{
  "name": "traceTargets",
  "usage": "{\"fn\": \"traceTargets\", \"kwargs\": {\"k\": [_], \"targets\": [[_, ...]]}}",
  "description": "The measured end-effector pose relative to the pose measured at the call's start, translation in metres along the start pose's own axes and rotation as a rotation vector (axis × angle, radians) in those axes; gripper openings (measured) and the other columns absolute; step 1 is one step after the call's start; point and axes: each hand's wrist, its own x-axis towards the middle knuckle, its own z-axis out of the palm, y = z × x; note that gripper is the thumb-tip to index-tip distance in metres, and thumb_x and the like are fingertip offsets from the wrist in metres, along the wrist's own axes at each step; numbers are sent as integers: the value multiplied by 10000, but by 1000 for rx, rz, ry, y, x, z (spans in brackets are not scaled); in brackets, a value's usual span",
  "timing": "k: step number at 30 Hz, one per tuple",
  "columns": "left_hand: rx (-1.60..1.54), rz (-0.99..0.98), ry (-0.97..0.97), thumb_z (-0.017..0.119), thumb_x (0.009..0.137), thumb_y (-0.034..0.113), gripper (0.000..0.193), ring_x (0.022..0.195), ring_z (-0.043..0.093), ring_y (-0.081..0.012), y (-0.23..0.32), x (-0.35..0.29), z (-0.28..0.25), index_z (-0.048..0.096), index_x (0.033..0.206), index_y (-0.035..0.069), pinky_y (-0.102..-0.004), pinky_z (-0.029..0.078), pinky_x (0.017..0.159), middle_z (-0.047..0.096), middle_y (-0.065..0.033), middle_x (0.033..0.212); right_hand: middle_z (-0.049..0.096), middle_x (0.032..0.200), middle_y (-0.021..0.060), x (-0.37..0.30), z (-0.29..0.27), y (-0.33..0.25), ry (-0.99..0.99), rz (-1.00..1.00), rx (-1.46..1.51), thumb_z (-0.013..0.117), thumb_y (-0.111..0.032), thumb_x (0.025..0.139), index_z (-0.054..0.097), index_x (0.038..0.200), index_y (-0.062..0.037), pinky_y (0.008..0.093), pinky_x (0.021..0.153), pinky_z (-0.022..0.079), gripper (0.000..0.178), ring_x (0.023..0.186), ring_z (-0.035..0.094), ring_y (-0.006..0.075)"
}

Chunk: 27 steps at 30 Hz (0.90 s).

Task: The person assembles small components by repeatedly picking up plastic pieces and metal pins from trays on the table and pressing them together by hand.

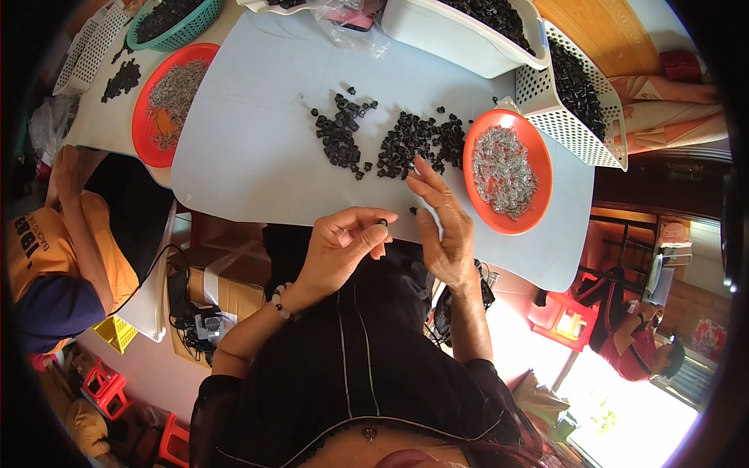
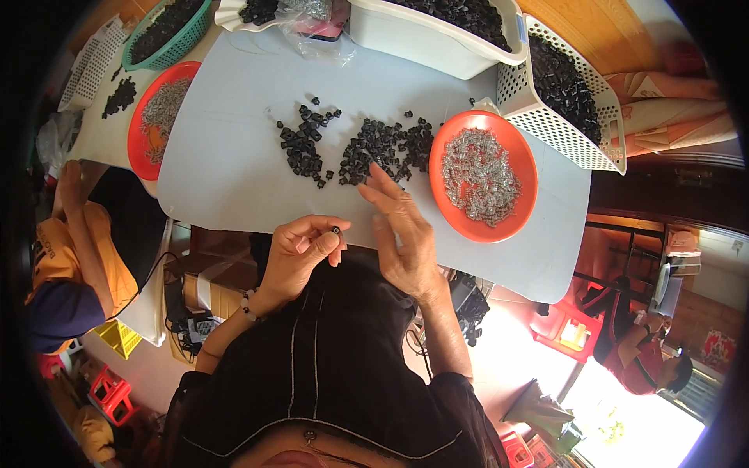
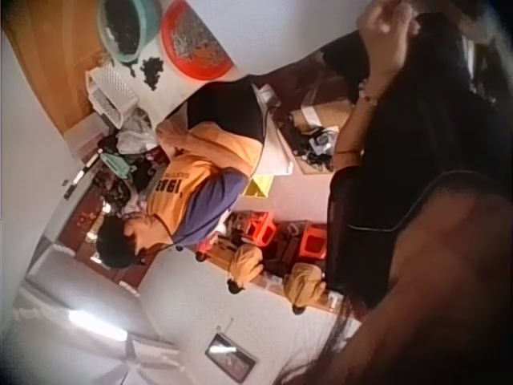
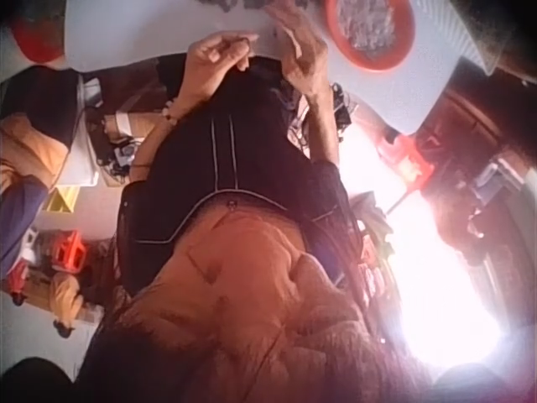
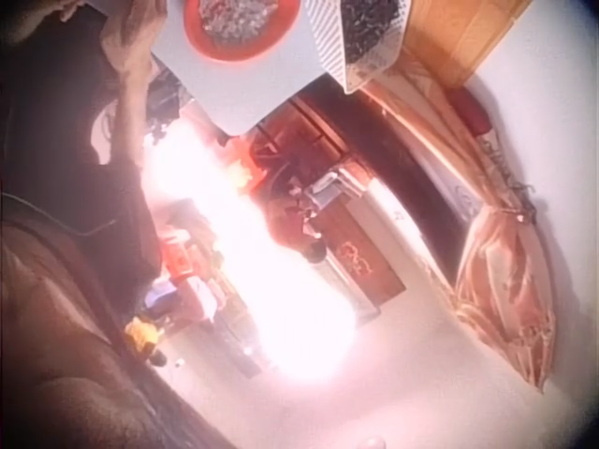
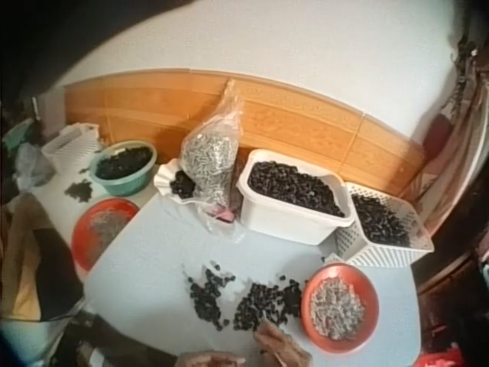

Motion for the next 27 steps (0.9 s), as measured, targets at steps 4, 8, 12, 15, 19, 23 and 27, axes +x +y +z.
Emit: {"fn": "traceTargets", "kwargs": {"k": [4, 8, 12, 15, 19, 23, 27], "targets": [[34, 22, 10, 635, 977, 106, 223, 706, 578, -100, 3, -1, 0, 662, 1165, -13, -235, 482, 704, 651, -62, 865, 695, 1120, 146, -7, -18, 9, 143, 34, -143, 607, 74, 879, 693, 1091, -1, 316, 767, 531, 241, 829, 653, 204], [37, 36, 14, 635, 972, 83, 223, 707, 579, -102, 2, -2, -1, 659, 1170, -16, -239, 485, 709, 652, -69, 869, 684, 983, 109, -6, -22, -3, 110, 146, -206, 662, 37, 855, 702, 1038, -27, 318, 717, 521, 197, 791, 637, 210], [35, 41, 32, 644, 956, 45, 197, 714, 589, -116, 2, -2, 1, 624, 1141, -19, -247, 495, 698, 655, -86, 884, 665, 958, 121, -7, -10, -2, 39, 96, -331, 715, 8, 804, 706, 1014, -44, 385, 765, 520, 217, 894, 629, 303], [19, 71, 43, 653, 943, 20, 183, 722, 602, -128, 0, -1, 1, 599, 1114, -19, -255, 506, 686, 661, -101, 898, 665, 972, 111, -9, -6, 2, 25, 48, -456, 717, 13, 799, 708, 1000, -52, 391, 763, 519, 211, 897, 626, 303], [-24, 98, 13, 687, 915, 0, 184, 775, 631, -111, 0, 0, 1, 609, 1077, -41, -248, 533, 685, 662, -90, 913, 672, 923, 114, -11, -2, 7, 52, -22, -458, 727, 19, 793, 707, 981, -59, 366, 720, 518, 205, 830, 637, 279], [-26, 157, -3, 686, 915, 1, 166, 785, 640, -114, 1, 0, 5, 627, 1063, -45, -242, 538, 695, 666, -92, 934, 696, 844, 55, -21, -5, -6, 127, 425, 404, 719, 20, 863, 681, 939, -9, 256, 680, 531, 90, 743, 651, 127], [60, 183, -58, 694, 904, -6, 156, 807, 664, -129, 7, -2, 8, 660, 1051, -44, -251, 558, 731, 661, -87, 935, 692, 877, 67, -24, -15, -7, 33, 376, 855, 780, -33, 835, 656, 970, -7, 246, 742, 537, 185, 800, 664, 131]]}}
